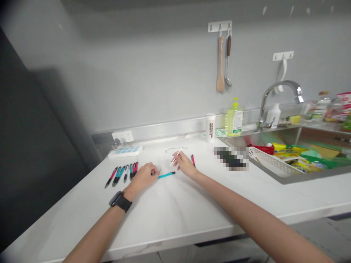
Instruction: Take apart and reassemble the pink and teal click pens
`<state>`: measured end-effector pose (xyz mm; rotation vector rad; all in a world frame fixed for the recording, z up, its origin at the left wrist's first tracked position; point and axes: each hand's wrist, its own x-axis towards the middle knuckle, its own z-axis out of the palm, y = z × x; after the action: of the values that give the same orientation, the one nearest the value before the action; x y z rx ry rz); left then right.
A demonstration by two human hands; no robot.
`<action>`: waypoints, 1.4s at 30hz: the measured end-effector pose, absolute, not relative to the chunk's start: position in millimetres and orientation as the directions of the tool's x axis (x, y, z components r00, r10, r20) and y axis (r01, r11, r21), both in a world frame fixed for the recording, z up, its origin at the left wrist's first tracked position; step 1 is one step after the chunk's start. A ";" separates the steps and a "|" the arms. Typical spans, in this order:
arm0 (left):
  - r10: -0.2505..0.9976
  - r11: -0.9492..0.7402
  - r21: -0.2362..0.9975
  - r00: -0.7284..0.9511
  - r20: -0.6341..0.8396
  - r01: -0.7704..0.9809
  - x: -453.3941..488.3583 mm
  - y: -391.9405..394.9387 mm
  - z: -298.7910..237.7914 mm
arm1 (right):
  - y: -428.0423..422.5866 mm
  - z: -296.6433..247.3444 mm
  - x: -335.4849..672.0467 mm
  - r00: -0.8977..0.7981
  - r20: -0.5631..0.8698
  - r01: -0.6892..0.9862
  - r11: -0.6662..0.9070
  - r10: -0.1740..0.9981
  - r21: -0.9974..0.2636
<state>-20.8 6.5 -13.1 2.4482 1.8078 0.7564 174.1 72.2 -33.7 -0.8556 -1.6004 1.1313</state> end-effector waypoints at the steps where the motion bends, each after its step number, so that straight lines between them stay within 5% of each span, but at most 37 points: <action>1: 0.911 -0.316 0.253 0.219 0.349 0.914 -22.3 6.9 -13.9 | 75.0 -35.5 177.0 -0.286 0.341 0.108 0.383 0.896 -0.917; 6: 0.932 -0.267 0.211 0.196 0.305 0.940 -24.8 7.1 -14.3 | 75.2 -40.7 190.6 -0.426 0.351 0.465 0.535 0.834 -0.705; 11: 0.895 -0.397 0.243 0.315 0.317 0.885 -23.5 2.8 -8.3 | 72.8 -43.1 196.2 -0.525 0.258 0.614 0.570 0.811 -0.546; 15: 0.846 -0.528 0.250 0.477 0.237 0.812 -22.4 -2.8 -4.7 | 74.5 -43.1 196.9 -0.524 0.267 0.618 0.577 0.809 -0.533; 22: 0.830 -0.556 0.247 0.514 0.216 0.793 -24.3 -2.5 -2.9 | 71.6 -36.5 195.5 -0.535 0.314 0.616 0.617 0.784 -0.490; 42: 0.943 -0.325 0.241 0.293 0.158 0.914 -61.4 1.2 -1.4 | 58.9 -30.7 190.5 -0.764 0.376 0.359 0.830 0.524 -0.427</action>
<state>-61.4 1.2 -1.4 2.4407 1.7597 0.4141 190.5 58.9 -30.7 -0.6517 -2.5204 0.4565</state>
